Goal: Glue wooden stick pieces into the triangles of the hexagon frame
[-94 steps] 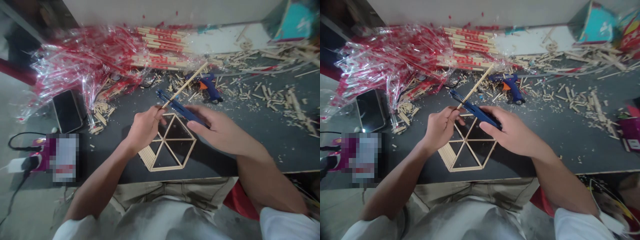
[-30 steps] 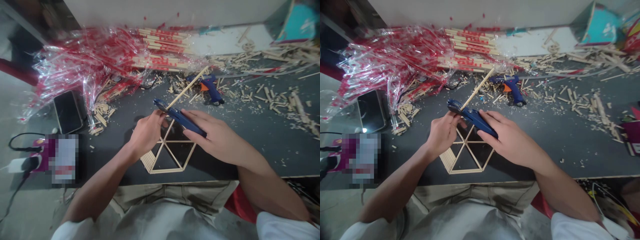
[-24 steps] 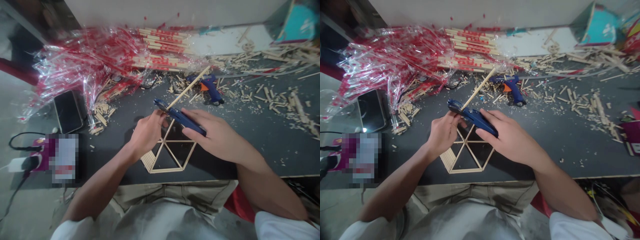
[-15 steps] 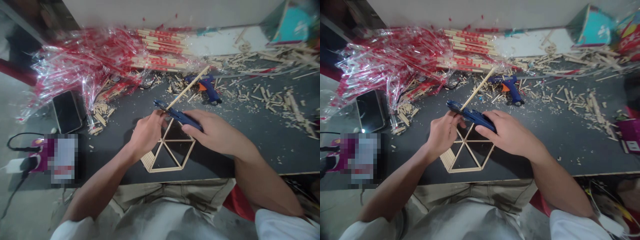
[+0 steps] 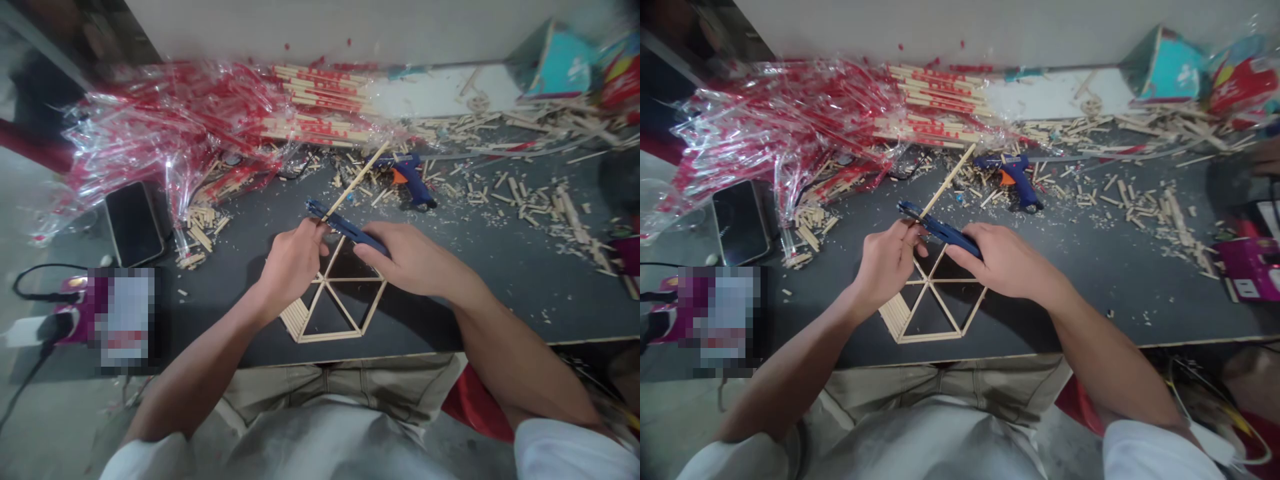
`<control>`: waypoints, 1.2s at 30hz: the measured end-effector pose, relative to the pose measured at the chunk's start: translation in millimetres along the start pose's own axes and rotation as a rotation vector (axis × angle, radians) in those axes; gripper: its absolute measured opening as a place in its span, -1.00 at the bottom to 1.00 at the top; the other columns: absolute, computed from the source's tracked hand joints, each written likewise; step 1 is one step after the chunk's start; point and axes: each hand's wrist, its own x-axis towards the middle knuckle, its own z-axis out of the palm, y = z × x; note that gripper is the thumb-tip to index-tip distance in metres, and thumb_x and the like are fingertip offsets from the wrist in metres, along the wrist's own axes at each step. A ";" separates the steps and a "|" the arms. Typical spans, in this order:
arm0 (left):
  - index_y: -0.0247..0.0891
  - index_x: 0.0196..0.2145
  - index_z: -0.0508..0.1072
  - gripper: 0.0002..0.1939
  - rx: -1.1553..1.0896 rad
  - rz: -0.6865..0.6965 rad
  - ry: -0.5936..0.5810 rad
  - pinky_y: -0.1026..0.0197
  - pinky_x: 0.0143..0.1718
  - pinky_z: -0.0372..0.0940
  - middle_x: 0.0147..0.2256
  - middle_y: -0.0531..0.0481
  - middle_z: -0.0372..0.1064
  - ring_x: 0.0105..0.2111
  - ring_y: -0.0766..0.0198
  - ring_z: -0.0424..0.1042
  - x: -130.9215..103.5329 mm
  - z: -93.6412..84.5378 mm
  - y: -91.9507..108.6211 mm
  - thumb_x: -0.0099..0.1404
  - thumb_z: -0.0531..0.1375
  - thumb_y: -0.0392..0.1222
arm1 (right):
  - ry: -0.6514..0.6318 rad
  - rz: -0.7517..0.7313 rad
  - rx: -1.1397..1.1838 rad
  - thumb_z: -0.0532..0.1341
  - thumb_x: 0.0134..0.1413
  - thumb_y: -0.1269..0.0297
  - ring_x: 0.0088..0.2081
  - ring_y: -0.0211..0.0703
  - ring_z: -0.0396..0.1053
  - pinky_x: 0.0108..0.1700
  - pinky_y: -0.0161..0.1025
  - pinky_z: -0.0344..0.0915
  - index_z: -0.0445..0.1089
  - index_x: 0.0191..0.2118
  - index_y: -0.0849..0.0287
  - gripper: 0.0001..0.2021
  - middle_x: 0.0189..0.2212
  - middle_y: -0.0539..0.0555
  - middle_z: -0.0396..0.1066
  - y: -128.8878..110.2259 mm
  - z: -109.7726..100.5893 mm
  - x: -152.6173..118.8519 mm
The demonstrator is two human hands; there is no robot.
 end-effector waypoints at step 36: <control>-0.23 -0.27 0.47 -0.64 0.013 0.097 0.184 0.29 -0.47 0.22 -0.56 0.05 0.41 -0.59 0.36 0.36 1.6 -17.8 -5.7 0.59 0.00 -0.05 | 0.297 0.059 -0.218 -0.17 0.39 -0.25 -0.36 0.13 0.46 -0.32 -0.09 0.13 0.44 -0.31 0.08 -0.37 -0.49 0.20 0.46 29.4 -5.3 6.5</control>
